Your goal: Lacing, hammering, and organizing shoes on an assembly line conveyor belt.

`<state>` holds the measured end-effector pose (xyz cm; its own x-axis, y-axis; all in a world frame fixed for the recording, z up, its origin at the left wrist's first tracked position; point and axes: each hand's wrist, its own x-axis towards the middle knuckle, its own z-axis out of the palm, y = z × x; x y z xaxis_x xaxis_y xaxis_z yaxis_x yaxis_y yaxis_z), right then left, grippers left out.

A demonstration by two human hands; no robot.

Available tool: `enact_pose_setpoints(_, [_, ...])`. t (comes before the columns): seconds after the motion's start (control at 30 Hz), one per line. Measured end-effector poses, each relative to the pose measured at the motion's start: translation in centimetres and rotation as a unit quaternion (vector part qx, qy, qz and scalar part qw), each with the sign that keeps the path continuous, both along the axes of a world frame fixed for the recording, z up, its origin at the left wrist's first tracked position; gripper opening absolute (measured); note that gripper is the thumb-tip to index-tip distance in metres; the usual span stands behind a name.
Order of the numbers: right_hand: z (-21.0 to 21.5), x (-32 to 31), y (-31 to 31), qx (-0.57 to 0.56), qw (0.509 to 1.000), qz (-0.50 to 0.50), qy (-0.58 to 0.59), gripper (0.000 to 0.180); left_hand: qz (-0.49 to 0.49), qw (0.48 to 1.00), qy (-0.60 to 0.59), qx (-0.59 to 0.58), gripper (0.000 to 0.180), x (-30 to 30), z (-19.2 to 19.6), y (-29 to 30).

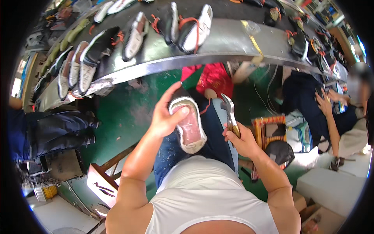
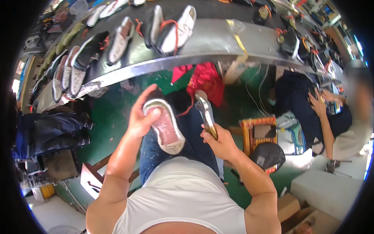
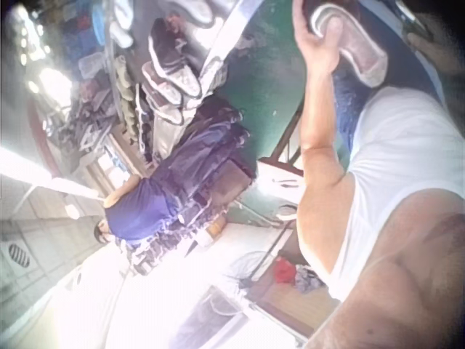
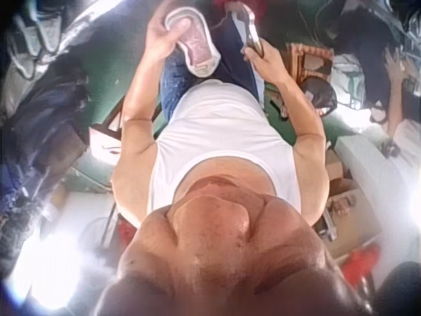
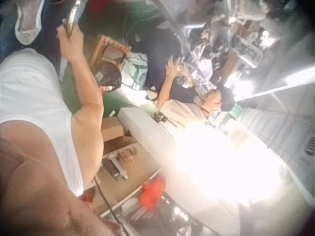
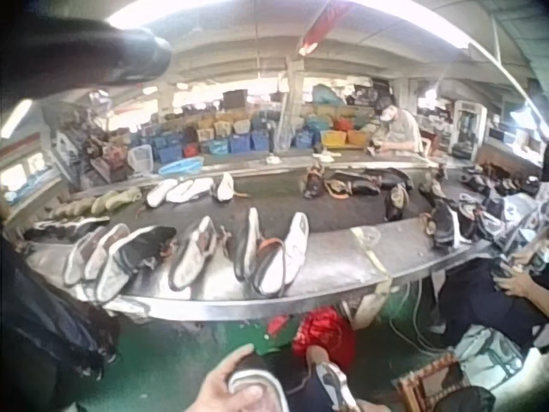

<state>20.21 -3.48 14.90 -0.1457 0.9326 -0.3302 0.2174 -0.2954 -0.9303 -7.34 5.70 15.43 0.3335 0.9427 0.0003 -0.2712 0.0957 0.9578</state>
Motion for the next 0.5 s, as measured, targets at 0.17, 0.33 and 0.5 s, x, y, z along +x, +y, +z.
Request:
enact_pose_setpoints(0.17, [1.0, 0.4, -2.3, -0.034, 0.991, 0.117, -0.051, 0.030, -0.053, 0.998, -0.015, -0.013, 0.070, 3.5, -6.8, -1.3])
enact_pose_setpoints(0.33, [0.2, 0.0, -2.9, -0.079, 0.988, 0.118, 0.064, 0.025, -0.094, 0.982, 0.125, 0.102, 0.058, 3.2, -6.3, -0.9])
enact_pose_setpoints(0.5, [3.5, 0.0, -0.4, -0.292, 0.920, 0.077, 0.251, 0.030, -0.125, 0.966, 0.172, 0.146, 0.055, 2.3, -4.9, -0.9])
